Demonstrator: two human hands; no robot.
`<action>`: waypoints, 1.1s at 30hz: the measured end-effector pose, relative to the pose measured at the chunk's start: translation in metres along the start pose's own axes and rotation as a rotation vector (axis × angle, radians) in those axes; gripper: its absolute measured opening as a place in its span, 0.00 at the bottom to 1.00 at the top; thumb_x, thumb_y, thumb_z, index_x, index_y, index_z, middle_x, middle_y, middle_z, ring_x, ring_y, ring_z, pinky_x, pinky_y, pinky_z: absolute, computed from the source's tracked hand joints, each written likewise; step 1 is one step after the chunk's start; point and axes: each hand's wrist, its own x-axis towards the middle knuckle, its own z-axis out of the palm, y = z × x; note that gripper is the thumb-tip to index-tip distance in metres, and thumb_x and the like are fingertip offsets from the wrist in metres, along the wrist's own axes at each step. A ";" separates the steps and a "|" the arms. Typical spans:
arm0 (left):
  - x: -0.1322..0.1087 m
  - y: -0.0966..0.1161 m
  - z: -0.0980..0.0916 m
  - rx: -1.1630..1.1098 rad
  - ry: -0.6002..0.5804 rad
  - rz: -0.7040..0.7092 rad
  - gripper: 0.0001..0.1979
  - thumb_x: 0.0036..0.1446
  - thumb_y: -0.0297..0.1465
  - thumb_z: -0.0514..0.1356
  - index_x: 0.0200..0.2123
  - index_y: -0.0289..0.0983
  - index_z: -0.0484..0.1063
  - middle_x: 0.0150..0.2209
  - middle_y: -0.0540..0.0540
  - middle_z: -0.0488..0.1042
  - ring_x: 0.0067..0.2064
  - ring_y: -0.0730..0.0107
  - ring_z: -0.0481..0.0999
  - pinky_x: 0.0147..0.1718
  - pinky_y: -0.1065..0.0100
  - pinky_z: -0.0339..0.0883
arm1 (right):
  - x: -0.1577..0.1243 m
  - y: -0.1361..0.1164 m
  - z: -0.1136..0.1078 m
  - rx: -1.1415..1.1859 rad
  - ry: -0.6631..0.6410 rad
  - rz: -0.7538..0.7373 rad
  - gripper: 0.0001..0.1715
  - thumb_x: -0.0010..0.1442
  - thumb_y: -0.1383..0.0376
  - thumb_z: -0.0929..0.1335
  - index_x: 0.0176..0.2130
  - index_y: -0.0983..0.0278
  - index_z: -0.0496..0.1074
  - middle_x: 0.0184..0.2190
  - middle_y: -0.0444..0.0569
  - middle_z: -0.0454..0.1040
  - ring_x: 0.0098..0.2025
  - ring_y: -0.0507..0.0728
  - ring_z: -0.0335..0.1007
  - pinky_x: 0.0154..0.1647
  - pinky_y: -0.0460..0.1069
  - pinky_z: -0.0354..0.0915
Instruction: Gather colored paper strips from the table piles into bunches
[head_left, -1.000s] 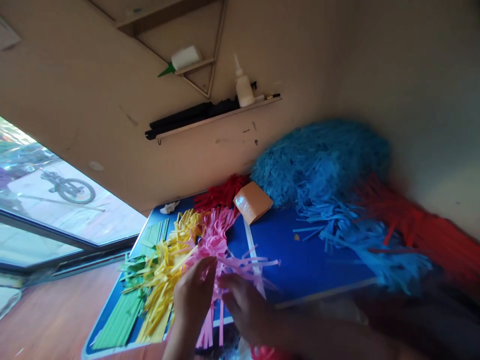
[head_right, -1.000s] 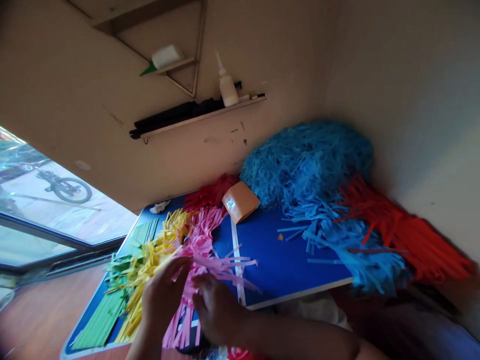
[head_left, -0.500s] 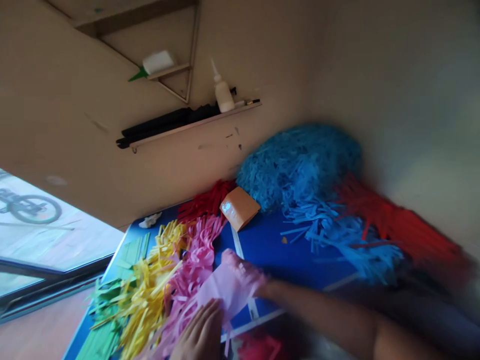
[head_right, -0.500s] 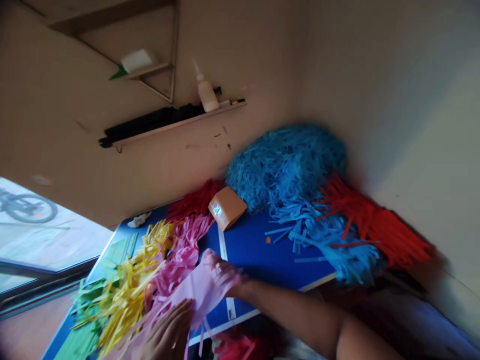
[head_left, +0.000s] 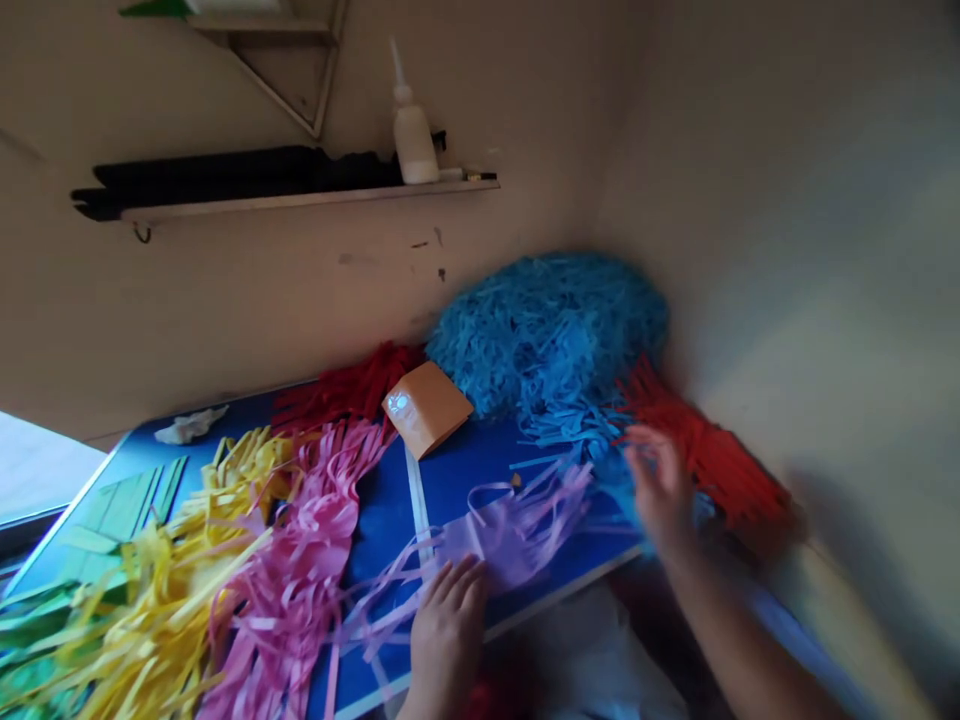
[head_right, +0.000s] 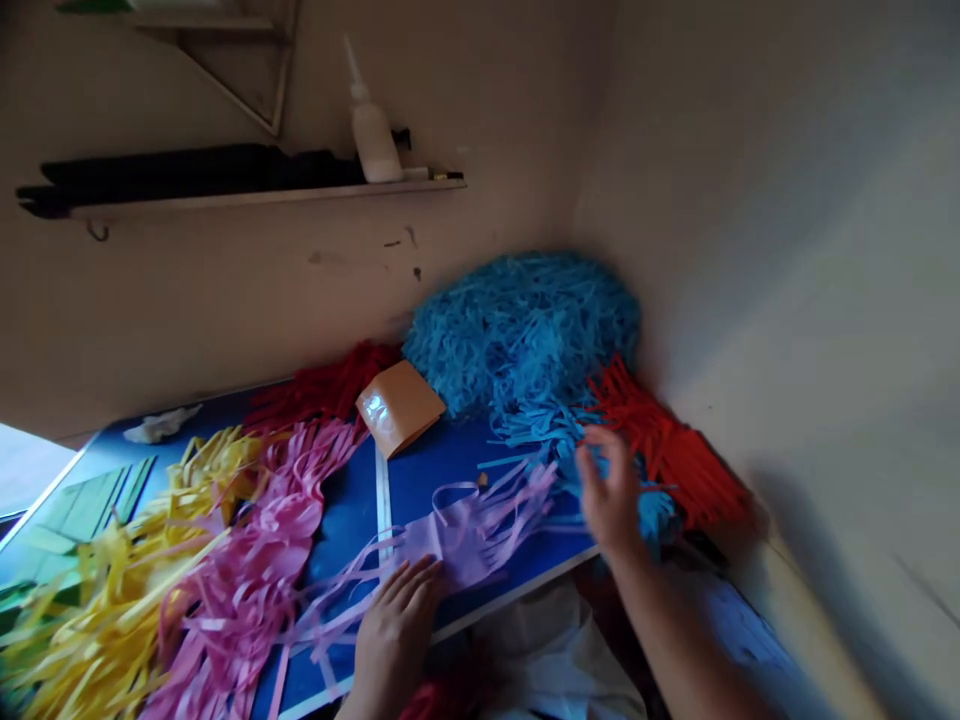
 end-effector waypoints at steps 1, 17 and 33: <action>0.001 0.001 0.000 0.000 -0.004 -0.005 0.14 0.66 0.25 0.48 0.41 0.38 0.74 0.42 0.46 0.83 0.46 0.60 0.82 0.45 0.54 0.76 | -0.017 0.001 0.011 -0.031 -0.100 -0.059 0.18 0.57 0.52 0.70 0.44 0.59 0.75 0.43 0.53 0.78 0.48 0.62 0.74 0.53 0.58 0.68; 0.020 0.041 -0.010 -0.079 0.156 -0.290 0.13 0.60 0.24 0.54 0.41 0.43 0.75 0.43 0.41 0.77 0.46 0.57 0.76 0.45 0.54 0.70 | -0.070 -0.016 0.095 -0.345 -0.528 -0.739 0.12 0.64 0.73 0.64 0.37 0.60 0.75 0.37 0.44 0.82 0.45 0.56 0.77 0.68 0.63 0.43; -0.029 -0.059 -0.064 0.036 -0.186 -0.487 0.13 0.56 0.39 0.59 0.40 0.42 0.80 0.44 0.41 0.82 0.51 0.44 0.77 0.53 0.44 0.68 | -0.095 -0.005 0.092 -0.350 -0.638 -0.842 0.14 0.64 0.74 0.60 0.41 0.62 0.73 0.43 0.50 0.81 0.50 0.57 0.75 0.62 0.63 0.55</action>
